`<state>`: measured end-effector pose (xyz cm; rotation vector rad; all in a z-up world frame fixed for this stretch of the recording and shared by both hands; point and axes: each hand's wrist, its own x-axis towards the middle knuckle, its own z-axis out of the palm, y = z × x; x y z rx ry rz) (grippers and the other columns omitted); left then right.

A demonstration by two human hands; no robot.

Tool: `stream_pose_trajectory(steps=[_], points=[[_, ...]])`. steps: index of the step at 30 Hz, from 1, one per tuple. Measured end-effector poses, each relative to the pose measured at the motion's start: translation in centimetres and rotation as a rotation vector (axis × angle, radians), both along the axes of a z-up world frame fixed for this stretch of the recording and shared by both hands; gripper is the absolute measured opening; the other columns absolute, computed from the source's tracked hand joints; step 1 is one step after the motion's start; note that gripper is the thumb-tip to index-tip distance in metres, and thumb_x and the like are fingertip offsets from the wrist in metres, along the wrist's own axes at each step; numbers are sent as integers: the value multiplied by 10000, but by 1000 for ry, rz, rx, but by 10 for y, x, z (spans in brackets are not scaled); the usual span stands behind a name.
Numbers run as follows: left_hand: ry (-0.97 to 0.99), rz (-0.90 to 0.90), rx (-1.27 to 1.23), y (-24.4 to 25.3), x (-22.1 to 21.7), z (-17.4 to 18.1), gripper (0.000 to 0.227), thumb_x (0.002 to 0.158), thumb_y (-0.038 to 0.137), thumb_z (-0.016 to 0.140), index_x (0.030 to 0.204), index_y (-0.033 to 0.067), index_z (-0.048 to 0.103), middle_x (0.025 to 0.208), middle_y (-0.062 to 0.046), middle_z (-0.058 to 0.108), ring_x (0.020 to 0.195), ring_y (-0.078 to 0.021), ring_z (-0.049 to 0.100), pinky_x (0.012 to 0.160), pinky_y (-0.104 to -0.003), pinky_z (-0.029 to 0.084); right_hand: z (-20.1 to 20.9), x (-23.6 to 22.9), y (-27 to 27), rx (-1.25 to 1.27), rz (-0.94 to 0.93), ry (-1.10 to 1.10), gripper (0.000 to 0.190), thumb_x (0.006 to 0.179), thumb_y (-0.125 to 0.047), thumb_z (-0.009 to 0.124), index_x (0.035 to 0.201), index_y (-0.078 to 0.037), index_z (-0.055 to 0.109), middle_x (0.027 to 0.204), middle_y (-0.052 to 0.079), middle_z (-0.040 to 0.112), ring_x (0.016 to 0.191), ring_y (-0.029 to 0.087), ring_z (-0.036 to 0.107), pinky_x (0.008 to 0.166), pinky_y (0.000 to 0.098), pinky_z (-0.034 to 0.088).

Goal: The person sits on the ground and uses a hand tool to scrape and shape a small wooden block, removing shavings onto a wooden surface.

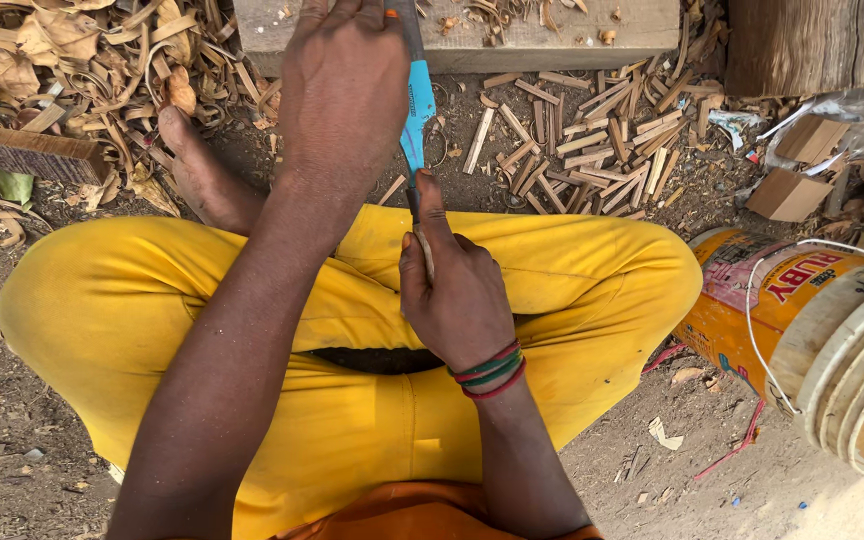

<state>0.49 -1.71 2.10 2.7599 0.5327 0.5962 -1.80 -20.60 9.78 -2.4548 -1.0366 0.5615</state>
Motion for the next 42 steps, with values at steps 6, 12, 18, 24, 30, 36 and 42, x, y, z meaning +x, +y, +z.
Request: stream_pose_trajectory(steps=[6,12,18,24,30,36,42], points=[[47,14,15,1,3,6,185,856,24,710,1013,-59,759,1066,-238,752,1117,-293,717,1136,-434,453,13,5,6,-26,-37,105,628,1011,-100,600,1585,-43,351,688,232,639,645,423,662,586,507,476],[95,-6,-65,-7,-1,6,270,914,37,688,1149,-80,752,1144,-282,740,1176,-308,699,1232,-471,348,29,-2,4,68,-39,142,597,1023,-75,581,1579,-15,372,853,244,688,749,408,707,646,443,549],[96,24,-91,-3,11,-5,287,934,31,691,1187,-96,739,1172,-299,729,1197,-335,699,1175,-459,376,16,10,11,11,-30,125,621,1008,-83,602,1576,-6,364,816,246,684,715,418,689,627,468,514],[66,58,46,2,17,0,367,862,65,722,1183,-113,725,1127,-281,732,1188,-310,697,1186,-438,401,16,15,21,41,-3,108,655,1007,-74,600,1596,-8,320,824,243,675,732,420,685,643,476,519],[113,59,-26,7,28,-13,277,834,48,733,1079,-83,729,991,-237,746,1033,-303,722,1068,-428,491,-3,4,29,40,-36,35,628,1010,-88,607,1577,-29,341,780,242,678,685,445,665,604,547,464],[91,67,-138,13,18,-16,331,794,1,738,1124,-37,747,904,-226,737,919,-350,715,900,-458,547,-16,-11,33,154,-59,-32,675,996,-96,613,1593,-19,307,811,282,674,699,465,661,633,561,485],[-332,24,-13,18,-7,-10,408,733,-45,672,1111,58,788,1139,-169,768,1073,-304,741,1050,-451,530,-9,-19,26,169,-130,-44,591,1018,-154,624,1568,-83,422,781,271,674,687,464,654,620,552,485]])
